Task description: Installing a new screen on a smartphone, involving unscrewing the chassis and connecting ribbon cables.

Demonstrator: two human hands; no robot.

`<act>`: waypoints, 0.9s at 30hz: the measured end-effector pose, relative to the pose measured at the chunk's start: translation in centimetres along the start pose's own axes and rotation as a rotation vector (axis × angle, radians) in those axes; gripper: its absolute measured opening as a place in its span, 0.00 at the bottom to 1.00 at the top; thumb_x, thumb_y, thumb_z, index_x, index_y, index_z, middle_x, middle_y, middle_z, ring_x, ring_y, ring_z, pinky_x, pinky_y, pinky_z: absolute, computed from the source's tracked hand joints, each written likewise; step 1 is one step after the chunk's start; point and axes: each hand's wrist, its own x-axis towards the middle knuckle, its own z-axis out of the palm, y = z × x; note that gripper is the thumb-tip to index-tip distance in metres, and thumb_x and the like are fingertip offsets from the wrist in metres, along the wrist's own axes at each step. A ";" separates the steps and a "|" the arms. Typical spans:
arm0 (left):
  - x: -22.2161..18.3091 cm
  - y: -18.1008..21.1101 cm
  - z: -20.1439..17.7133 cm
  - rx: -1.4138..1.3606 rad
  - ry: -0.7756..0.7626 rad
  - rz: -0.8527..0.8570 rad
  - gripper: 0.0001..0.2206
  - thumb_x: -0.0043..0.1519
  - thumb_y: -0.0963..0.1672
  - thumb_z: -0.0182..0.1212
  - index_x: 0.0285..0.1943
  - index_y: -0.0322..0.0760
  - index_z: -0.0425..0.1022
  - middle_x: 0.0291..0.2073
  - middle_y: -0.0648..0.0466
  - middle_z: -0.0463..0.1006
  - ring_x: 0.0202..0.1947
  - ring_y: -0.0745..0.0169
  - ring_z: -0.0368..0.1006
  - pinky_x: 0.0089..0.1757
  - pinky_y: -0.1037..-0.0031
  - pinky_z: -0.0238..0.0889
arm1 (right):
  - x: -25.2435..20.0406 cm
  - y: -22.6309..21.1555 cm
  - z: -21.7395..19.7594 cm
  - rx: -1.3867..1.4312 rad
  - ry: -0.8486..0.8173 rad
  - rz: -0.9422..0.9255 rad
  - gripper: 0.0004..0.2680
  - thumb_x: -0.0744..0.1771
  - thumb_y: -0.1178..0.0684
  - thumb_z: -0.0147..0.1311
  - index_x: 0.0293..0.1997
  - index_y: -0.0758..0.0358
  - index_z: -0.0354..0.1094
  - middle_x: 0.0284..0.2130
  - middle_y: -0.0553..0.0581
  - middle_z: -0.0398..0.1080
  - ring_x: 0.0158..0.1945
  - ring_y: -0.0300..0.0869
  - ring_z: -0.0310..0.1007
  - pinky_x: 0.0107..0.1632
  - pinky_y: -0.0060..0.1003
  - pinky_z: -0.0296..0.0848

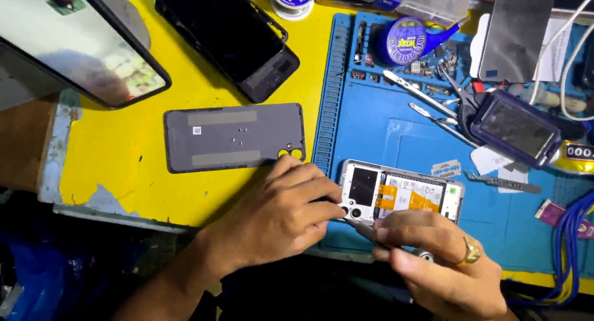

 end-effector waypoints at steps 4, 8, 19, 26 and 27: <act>-0.2 0.0 0.2 -0.003 0.039 -0.004 0.07 0.53 0.38 0.67 0.38 0.42 0.79 0.41 0.57 0.78 0.42 0.52 0.71 0.42 0.60 0.52 | 1.1 0.4 0.3 -0.044 -0.064 -0.102 0.17 0.63 0.56 0.72 0.54 0.56 0.68 0.45 0.59 0.74 0.45 0.48 0.84 0.51 0.39 0.89; -0.2 0.6 0.3 -0.078 0.048 -0.038 0.06 0.62 0.44 0.65 0.44 0.40 0.80 0.41 0.56 0.79 0.45 0.53 0.72 0.45 0.59 0.53 | 1.8 0.0 0.6 0.036 -0.100 -0.053 0.10 0.64 0.61 0.60 0.49 0.61 0.71 0.41 0.60 0.74 0.47 0.52 0.86 0.52 0.40 0.88; 0.5 0.5 1.3 -0.427 0.102 0.100 0.04 0.66 0.35 0.56 0.39 0.27 0.74 0.34 0.51 0.78 0.32 0.52 0.73 0.50 0.59 0.66 | 3.4 1.0 0.3 0.118 -0.134 -0.227 0.09 0.67 0.61 0.60 0.52 0.56 0.74 0.41 0.59 0.68 0.42 0.50 0.77 0.46 0.40 0.77; 0.9 -0.2 2.0 -0.540 -0.010 0.124 0.09 0.68 0.42 0.53 0.38 0.29 0.74 0.36 0.49 0.81 0.33 0.54 0.77 0.51 0.58 0.67 | 4.1 0.9 -1.5 0.302 -0.260 -0.262 0.13 0.76 0.57 0.32 0.60 0.72 0.66 0.42 0.68 0.70 0.46 0.58 0.79 0.53 0.50 0.78; 0.5 -0.8 2.6 -0.511 0.037 0.130 0.11 0.68 0.43 0.51 0.41 0.27 0.75 0.38 0.46 0.82 0.35 0.52 0.79 0.49 0.55 0.69 | 3.5 1.2 -1.7 0.290 -0.317 -0.188 0.14 0.74 0.65 0.32 0.66 0.67 0.62 0.49 0.66 0.70 0.52 0.58 0.77 0.59 0.49 0.77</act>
